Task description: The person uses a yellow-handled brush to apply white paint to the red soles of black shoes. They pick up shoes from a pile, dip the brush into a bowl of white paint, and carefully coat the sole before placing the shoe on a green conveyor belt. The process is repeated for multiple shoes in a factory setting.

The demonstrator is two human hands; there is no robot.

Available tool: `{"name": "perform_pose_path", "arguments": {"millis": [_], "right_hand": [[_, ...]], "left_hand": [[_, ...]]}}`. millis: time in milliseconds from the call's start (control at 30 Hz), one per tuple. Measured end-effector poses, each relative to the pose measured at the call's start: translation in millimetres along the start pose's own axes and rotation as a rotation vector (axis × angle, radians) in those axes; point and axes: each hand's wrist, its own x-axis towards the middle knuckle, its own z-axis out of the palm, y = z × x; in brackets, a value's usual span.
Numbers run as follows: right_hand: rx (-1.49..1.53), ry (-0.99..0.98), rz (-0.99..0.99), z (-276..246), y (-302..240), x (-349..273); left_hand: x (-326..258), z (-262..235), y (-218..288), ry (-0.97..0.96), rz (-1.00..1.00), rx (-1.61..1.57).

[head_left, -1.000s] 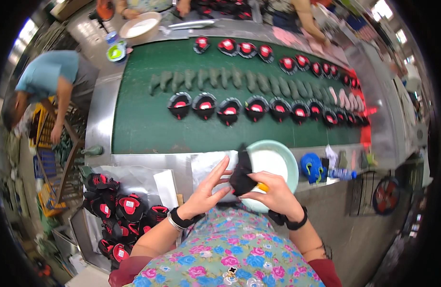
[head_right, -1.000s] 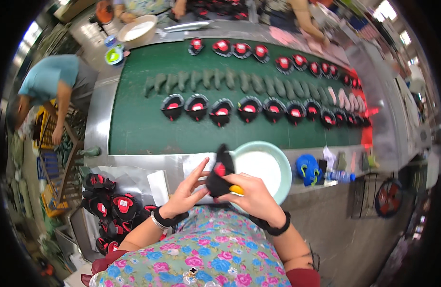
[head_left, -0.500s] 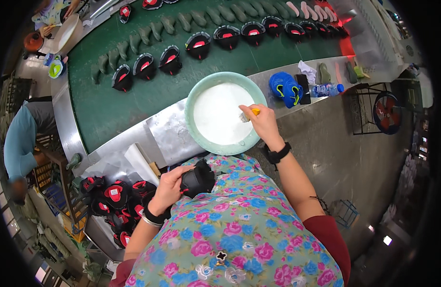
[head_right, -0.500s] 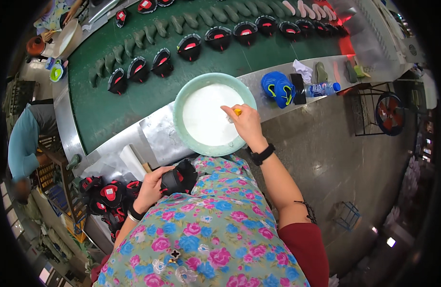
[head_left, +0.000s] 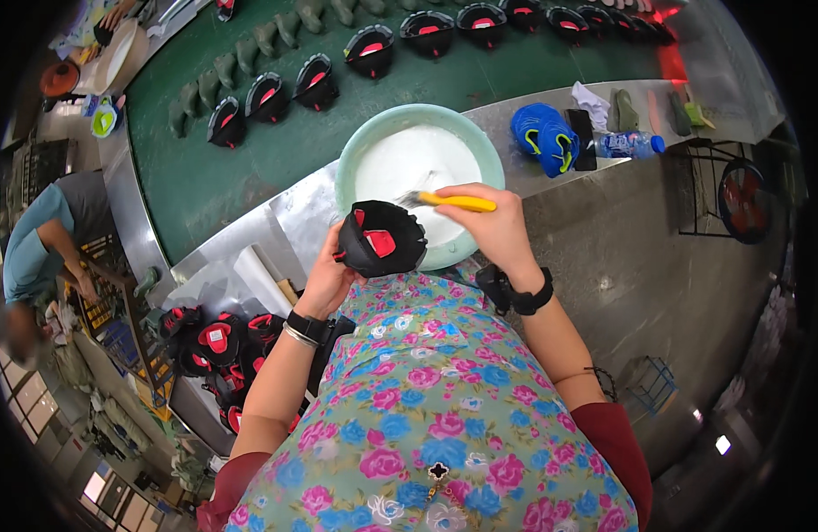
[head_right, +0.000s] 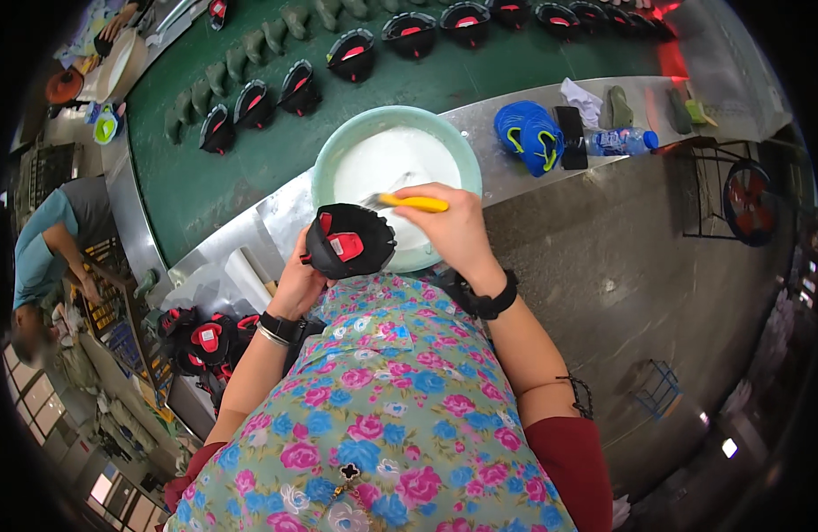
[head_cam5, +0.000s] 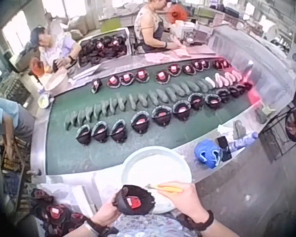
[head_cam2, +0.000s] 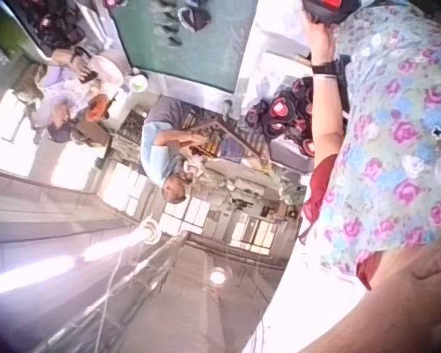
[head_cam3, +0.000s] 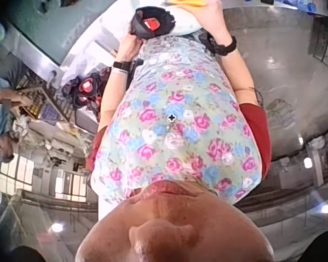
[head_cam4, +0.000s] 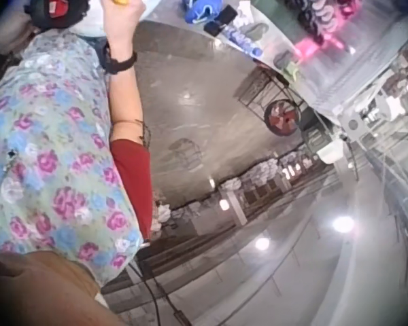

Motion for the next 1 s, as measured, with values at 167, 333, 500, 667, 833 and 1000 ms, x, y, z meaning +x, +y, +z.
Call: {"name": "perform_pose_path", "arguments": {"millis": [167, 333, 500, 667, 833, 1000], "right_hand": [[0.071, -0.009, -0.046, -6.5, -16.0, 4.9], [-0.154, 0.133, 0.184, -21.7, 10.9, -2.3], [0.063, 0.095, 0.246, -22.2, -23.4, -15.3], [-0.002, 0.097, 0.196, -31.5, -18.7, -10.6], [-0.143, 0.205, 0.119, -46.1, -6.4, 6.8], [0.150, -0.048, -0.074, -36.5, -54.8, 14.7]], "left_hand": [[16.3, 35.5, 11.1, -0.029, 0.048, 0.062], [29.5, 37.1, 12.3, 0.020, 0.202, 0.113], [45.8, 37.3, 10.6, 0.022, 0.453, 0.289], [49.5, 62.8, 17.6, 0.061, 0.506, 0.222], [52.8, 47.4, 18.8, 0.150, 0.137, -0.099], [55.8, 10.2, 8.5, -0.209, -0.396, -0.446]]}}
